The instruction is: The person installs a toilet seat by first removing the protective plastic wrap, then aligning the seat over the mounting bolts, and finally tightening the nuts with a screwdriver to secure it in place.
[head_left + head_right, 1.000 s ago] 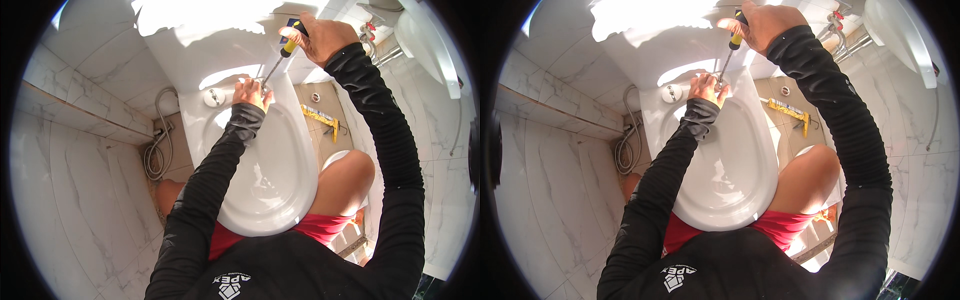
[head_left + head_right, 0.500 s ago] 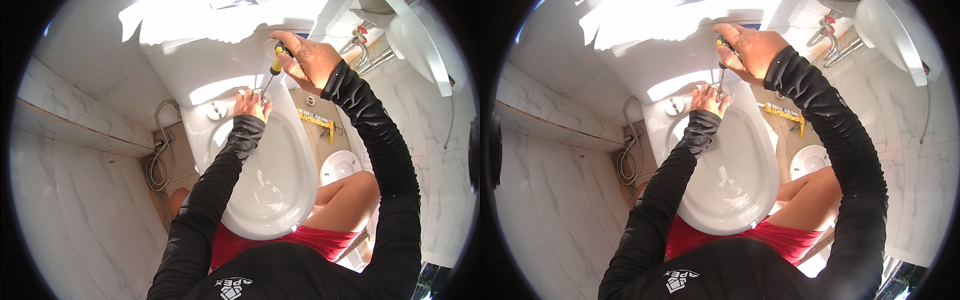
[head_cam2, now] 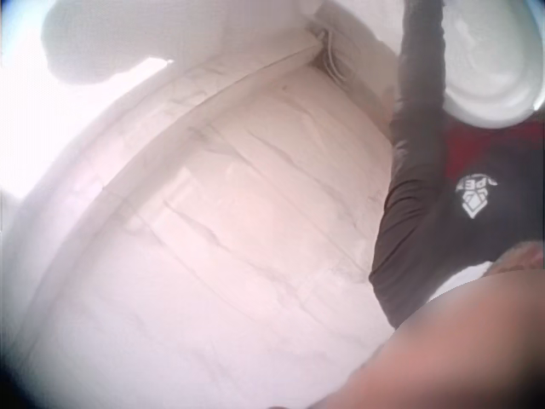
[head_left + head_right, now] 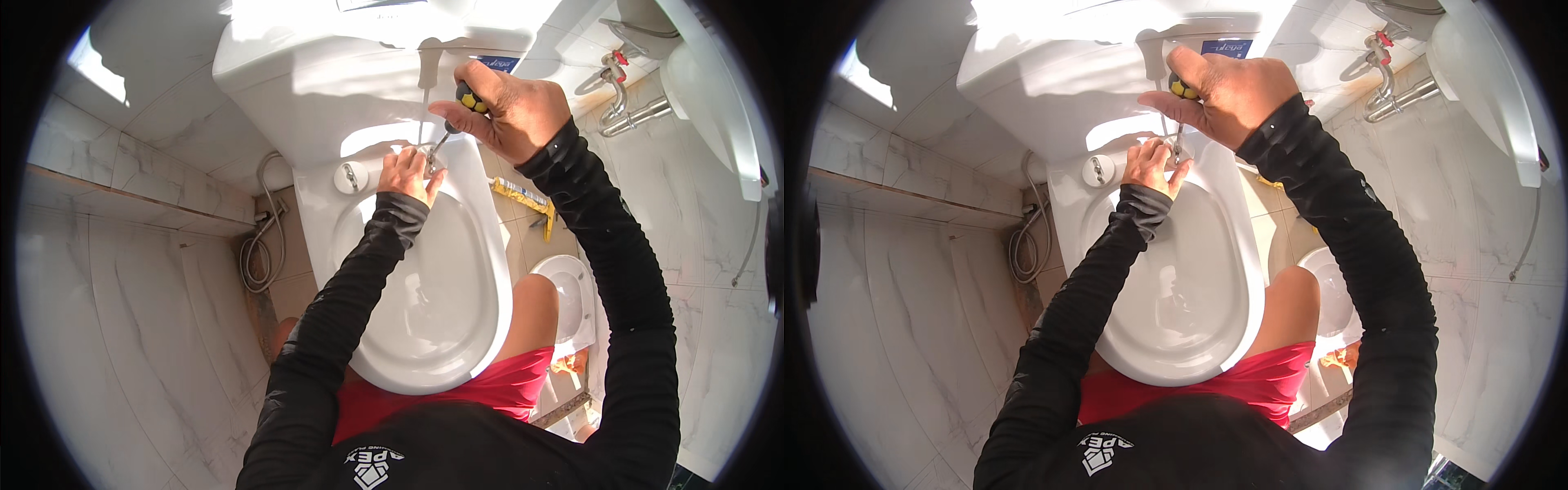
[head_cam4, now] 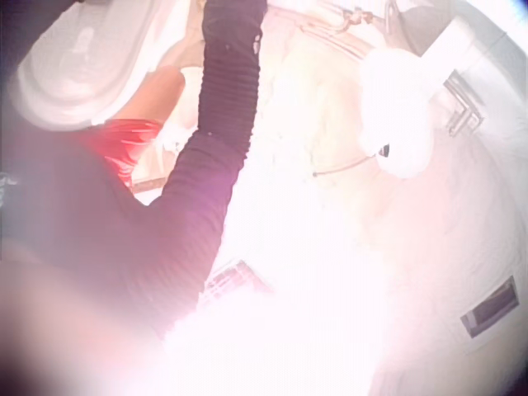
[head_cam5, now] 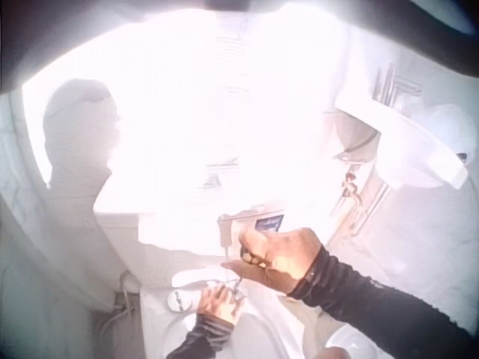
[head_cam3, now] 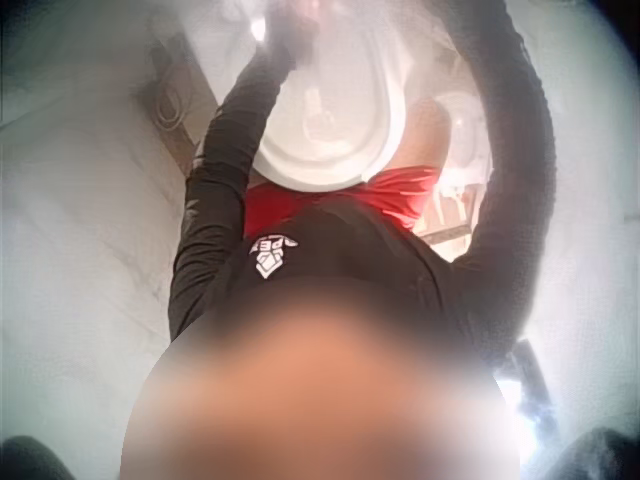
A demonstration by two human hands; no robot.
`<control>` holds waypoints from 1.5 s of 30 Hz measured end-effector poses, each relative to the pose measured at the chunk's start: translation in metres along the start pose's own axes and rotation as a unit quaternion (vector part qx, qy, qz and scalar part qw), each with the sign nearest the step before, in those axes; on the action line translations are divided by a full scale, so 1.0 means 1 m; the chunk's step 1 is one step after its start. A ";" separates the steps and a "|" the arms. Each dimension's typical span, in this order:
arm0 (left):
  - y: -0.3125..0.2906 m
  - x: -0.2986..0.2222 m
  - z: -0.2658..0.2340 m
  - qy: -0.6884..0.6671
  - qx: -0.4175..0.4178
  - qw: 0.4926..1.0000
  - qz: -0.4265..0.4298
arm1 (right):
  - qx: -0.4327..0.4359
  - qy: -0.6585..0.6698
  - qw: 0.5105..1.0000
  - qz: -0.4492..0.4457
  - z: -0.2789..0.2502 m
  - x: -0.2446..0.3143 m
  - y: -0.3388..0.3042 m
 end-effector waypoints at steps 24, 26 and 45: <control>0.004 -0.013 -0.005 0.079 0.064 0.992 -0.068 | -0.163 0.113 0.969 -0.145 0.007 -0.030 -0.003; 0.003 -0.013 -0.005 0.083 0.053 0.993 -0.063 | -0.260 0.205 0.922 -0.198 -0.013 -0.023 -0.012; 0.000 -0.004 -0.002 0.065 0.028 0.996 -0.052 | -0.190 0.159 0.951 -0.185 -0.007 -0.005 -0.003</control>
Point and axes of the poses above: each hand's wrist, its own y-axis towards the middle knuckle, its own z-axis out of the palm, x = y × z, the point moved 9 cm from there along y, towards the middle knuckle, and after that the axes turned 1 degree about x, right-handed, at the moved point
